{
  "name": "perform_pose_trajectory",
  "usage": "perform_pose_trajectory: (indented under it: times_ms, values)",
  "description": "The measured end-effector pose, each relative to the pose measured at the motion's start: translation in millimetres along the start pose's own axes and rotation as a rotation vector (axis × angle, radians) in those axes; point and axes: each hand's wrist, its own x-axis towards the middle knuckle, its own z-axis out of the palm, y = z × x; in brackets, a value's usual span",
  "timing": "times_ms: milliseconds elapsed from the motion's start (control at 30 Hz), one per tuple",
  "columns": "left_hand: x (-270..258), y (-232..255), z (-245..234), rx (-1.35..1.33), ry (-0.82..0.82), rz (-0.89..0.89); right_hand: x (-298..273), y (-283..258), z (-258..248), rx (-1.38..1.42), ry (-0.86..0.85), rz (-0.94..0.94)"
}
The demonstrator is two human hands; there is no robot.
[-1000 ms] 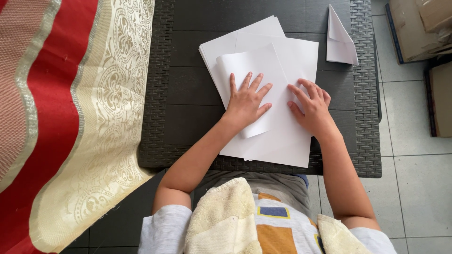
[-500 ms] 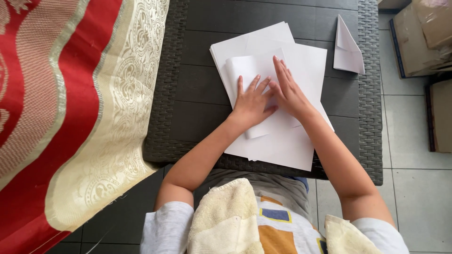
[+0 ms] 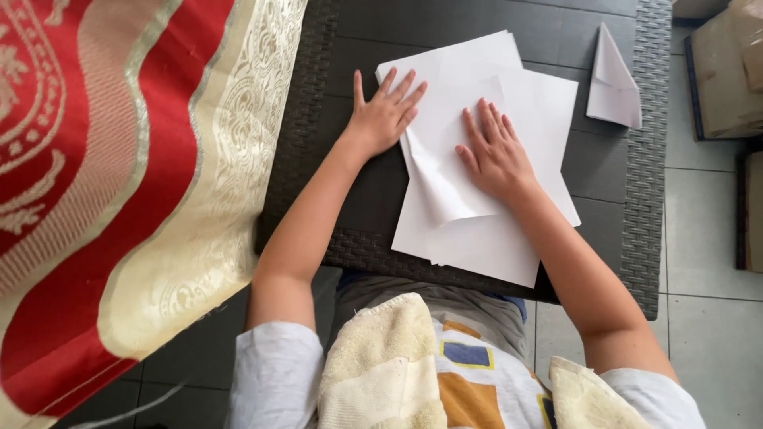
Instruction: Folding white paper sheets on a table to create paper airplanes.
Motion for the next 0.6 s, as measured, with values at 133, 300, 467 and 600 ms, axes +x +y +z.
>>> perform_pose_trajectory:
  times_ms: [133, 300, 467, 600]
  values:
    - [-8, 12, 17, 0.077, -0.005, -0.094, 0, -3, -1, 0.001, 0.015, -0.001]
    - [-82, 66, 53, 0.199, 0.156, 0.198, 3, -4, -4, 0.024, -0.112, 0.127]
    - [-145, 106, 80, 0.196, 0.169, 0.311, 1, -2, -2, 0.05, -0.107, 0.125]
    - [-163, 129, 58, -0.142, -0.02, 0.438, 1, -2, -3, 0.074, -0.119, 0.123]
